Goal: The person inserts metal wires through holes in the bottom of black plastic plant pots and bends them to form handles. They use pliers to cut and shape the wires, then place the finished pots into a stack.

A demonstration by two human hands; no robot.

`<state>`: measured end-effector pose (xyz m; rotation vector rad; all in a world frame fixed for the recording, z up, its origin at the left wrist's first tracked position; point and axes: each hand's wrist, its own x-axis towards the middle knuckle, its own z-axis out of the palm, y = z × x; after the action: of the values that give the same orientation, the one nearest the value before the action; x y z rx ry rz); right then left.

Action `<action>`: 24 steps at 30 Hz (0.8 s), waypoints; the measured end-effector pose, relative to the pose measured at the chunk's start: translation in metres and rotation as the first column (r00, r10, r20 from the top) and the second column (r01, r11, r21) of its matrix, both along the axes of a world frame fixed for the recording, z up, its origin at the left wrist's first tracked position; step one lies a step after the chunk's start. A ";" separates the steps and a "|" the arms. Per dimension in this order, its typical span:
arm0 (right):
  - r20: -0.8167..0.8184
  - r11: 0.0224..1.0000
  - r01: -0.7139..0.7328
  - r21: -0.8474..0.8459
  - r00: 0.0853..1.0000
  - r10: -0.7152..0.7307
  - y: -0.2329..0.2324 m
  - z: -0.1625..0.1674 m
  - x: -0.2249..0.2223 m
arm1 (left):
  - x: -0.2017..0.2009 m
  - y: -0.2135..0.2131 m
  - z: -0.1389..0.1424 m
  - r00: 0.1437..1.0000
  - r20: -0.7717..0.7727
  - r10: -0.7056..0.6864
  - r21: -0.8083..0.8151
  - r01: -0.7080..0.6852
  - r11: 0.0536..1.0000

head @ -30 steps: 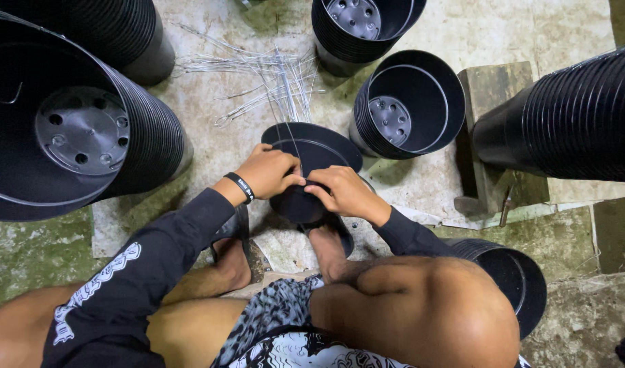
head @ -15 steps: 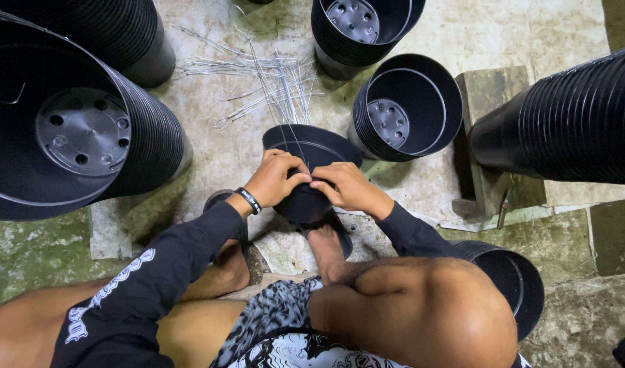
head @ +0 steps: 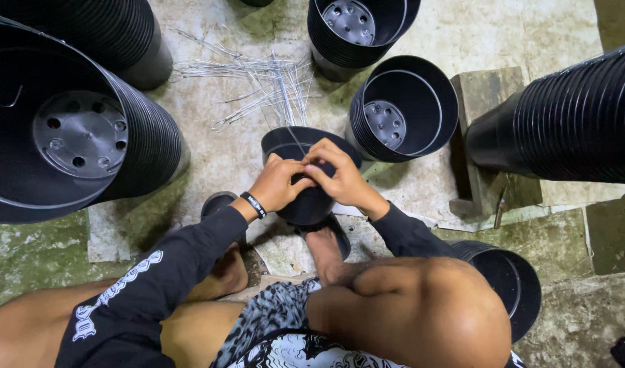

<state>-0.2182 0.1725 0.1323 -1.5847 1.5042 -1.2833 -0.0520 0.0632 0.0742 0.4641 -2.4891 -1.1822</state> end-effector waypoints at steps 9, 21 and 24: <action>0.368 0.983 -0.057 0.172 0.930 -0.010 0.003 -0.029 -0.013 | 0.010 0.005 0.001 0.998 -0.042 0.043 0.039 -0.042 0.998; 0.347 0.933 -0.243 0.264 0.927 0.143 0.002 -0.019 -0.029 | 0.008 0.008 -0.001 0.983 -0.084 0.165 0.153 -0.151 0.977; 0.349 0.924 -0.222 0.311 0.931 0.106 -0.001 -0.020 -0.032 | 0.008 0.008 -0.001 0.979 -0.110 0.170 0.177 -0.149 0.973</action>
<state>-0.2497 0.1720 0.1126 -1.1771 1.2712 -1.0538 -0.0442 0.0714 0.0735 0.6037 -2.2127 -1.3190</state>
